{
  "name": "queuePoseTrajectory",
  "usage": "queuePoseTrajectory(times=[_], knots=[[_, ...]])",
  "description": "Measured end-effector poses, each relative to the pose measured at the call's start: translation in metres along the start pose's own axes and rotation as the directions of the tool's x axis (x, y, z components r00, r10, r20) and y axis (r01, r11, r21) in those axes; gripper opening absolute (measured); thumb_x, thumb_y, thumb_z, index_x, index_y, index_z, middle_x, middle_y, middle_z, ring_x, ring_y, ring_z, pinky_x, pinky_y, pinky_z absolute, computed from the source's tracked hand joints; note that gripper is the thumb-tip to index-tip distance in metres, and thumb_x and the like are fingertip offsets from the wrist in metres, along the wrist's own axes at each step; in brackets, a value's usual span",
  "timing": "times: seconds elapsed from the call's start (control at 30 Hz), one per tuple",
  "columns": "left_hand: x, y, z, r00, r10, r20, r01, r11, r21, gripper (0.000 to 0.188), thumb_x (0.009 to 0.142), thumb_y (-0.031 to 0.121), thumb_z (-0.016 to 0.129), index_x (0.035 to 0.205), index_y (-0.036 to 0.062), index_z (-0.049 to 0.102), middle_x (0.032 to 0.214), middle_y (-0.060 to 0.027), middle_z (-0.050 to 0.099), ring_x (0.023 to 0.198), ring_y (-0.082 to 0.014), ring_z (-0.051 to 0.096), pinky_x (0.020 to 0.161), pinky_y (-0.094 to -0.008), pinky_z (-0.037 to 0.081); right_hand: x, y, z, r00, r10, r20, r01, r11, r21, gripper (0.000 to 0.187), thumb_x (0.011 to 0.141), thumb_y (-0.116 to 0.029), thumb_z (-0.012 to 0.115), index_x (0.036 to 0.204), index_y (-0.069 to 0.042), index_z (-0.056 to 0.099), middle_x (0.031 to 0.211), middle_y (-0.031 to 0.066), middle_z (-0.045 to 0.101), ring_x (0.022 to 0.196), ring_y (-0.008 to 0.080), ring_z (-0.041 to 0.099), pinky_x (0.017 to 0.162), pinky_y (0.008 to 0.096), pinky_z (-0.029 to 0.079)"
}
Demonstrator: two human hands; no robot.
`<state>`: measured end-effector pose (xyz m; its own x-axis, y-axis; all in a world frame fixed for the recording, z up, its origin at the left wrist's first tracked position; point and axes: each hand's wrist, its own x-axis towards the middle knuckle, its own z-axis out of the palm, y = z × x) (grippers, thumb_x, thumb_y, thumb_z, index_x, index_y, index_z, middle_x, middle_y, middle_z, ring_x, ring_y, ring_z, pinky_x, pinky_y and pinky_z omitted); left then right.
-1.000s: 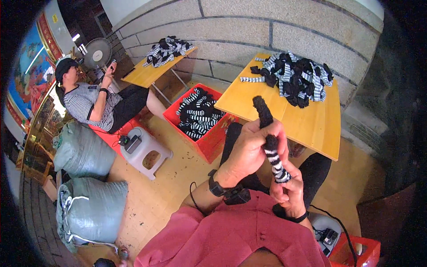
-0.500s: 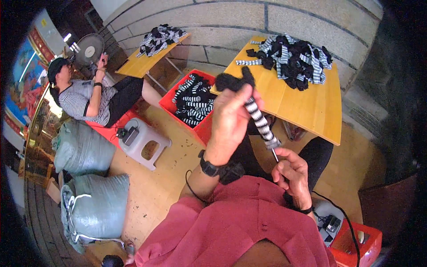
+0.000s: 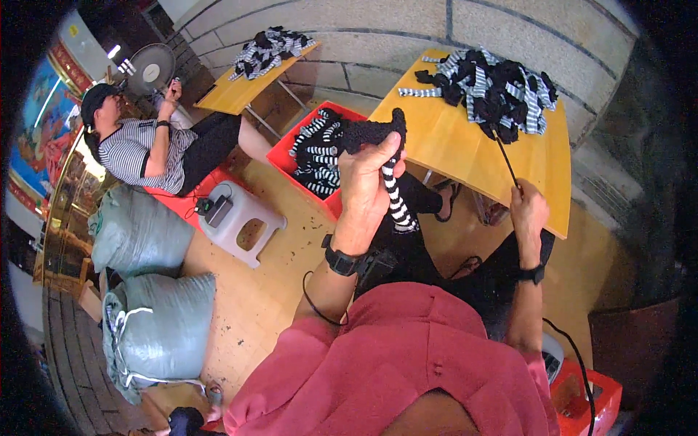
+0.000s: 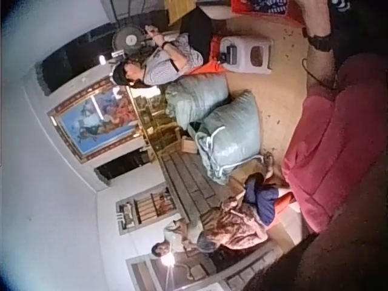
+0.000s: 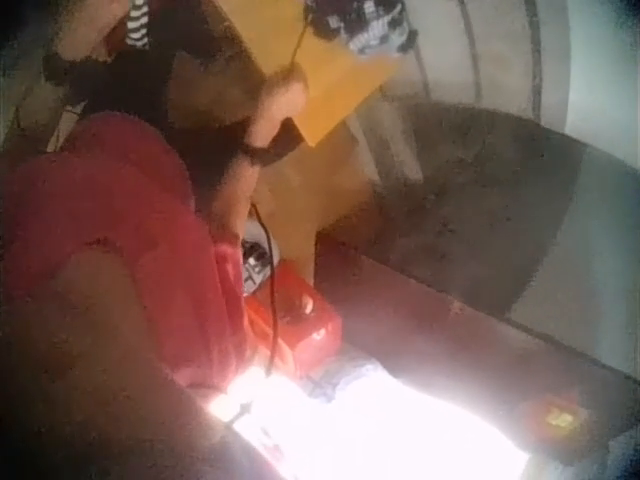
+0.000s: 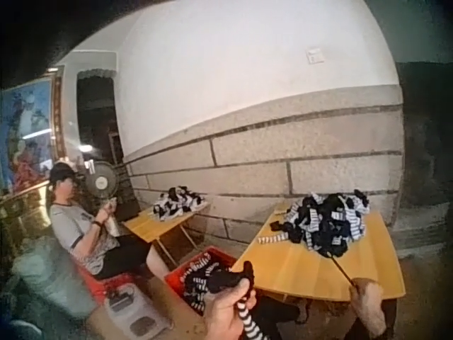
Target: Slide a striped fabric sleeve onto a component and secure it with a printed label.
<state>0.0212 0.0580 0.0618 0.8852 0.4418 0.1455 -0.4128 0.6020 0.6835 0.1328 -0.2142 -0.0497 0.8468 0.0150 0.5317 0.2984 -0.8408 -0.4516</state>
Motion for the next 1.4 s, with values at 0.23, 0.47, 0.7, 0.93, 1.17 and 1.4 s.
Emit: queuePoseTrajectory(times=[0.23,0.47,0.7,0.93,1.17,1.4], knots=[[-0.01,-0.019,0.011,0.992,-0.125,0.027,0.122,0.987,0.103,0.014,0.08,0.008,0.067,0.078,0.0024,0.054,0.069,-0.0047,0.053,0.045,-0.0106,0.045,0.04,-0.0216,0.033,0.019,0.031,0.026,0.997,-0.057,0.057,0.07,0.958,-0.279,0.011,0.074,-0.013,0.059,0.082,-0.005,0.059,0.078,0.0157,0.06,0.079,0.0341,0.059,0.069,0.0445,0.048],[-0.018,-0.033,0.024,0.989,-0.142,0.028,0.137,0.98,0.144,0.012,0.079,0.007,0.068,0.082,0.0035,0.057,0.072,-0.0022,0.056,0.049,-0.0096,0.048,0.042,-0.0214,0.037,0.015,0.02,0.007,0.993,-0.115,-0.029,0.103,0.959,-0.263,0.017,0.076,-0.016,0.06,0.087,-0.002,0.061,0.08,0.0172,0.06,0.079,0.035,0.059,0.068,0.0424,0.049],[-0.031,-0.052,0.037,0.98,-0.154,0.122,0.13,0.974,0.186,0.011,0.079,0.006,0.068,0.087,0.0035,0.062,0.078,-0.001,0.061,0.06,-0.0069,0.054,0.048,-0.0201,0.043,-0.018,-0.111,-0.046,0.923,-0.143,0.358,-0.32,0.235,0.918,0.033,0.089,-0.027,0.057,0.108,0.0,0.061,0.094,0.0047,0.064,0.084,0.012,0.057,0.079,0.0244,0.044],[-0.041,-0.065,0.04,0.974,-0.128,0.185,0.09,0.975,0.201,0.011,0.079,0.004,0.068,0.088,0.0009,0.063,0.081,-0.0007,0.061,0.07,-0.008,0.056,0.062,-0.0212,0.046,-0.018,-0.136,-0.053,0.966,0.042,0.257,-0.252,-0.09,0.964,0.015,0.085,-0.009,0.059,0.095,0.001,0.065,0.089,0.0078,0.066,0.082,0.0121,0.059,0.078,0.0253,0.046],[-0.048,-0.07,0.038,0.964,-0.152,0.218,0.119,0.98,0.159,0.014,0.076,0.001,0.068,0.09,0.0003,0.063,0.086,-0.0014,0.061,0.075,-0.0088,0.055,0.069,-0.0228,0.045,-0.02,-0.128,-0.054,0.934,0.092,0.346,-0.314,-0.256,0.914,0.015,0.084,-0.01,0.059,0.085,0.004,0.063,0.084,0.0111,0.065,0.077,0.0153,0.059,0.076,0.0285,0.046],[-0.05,-0.073,0.039,0.971,-0.155,0.183,0.13,0.982,0.14,0.017,0.077,0.0,0.068,0.093,0.0003,0.064,0.09,-0.0012,0.062,0.077,-0.0079,0.055,0.07,-0.0219,0.045,-0.021,-0.135,-0.054,0.926,0.079,0.37,-0.333,-0.292,0.896,0.028,0.087,-0.02,0.058,0.097,0.005,0.06,0.095,0.0148,0.063,0.086,0.0183,0.057,0.081,0.0303,0.045]])
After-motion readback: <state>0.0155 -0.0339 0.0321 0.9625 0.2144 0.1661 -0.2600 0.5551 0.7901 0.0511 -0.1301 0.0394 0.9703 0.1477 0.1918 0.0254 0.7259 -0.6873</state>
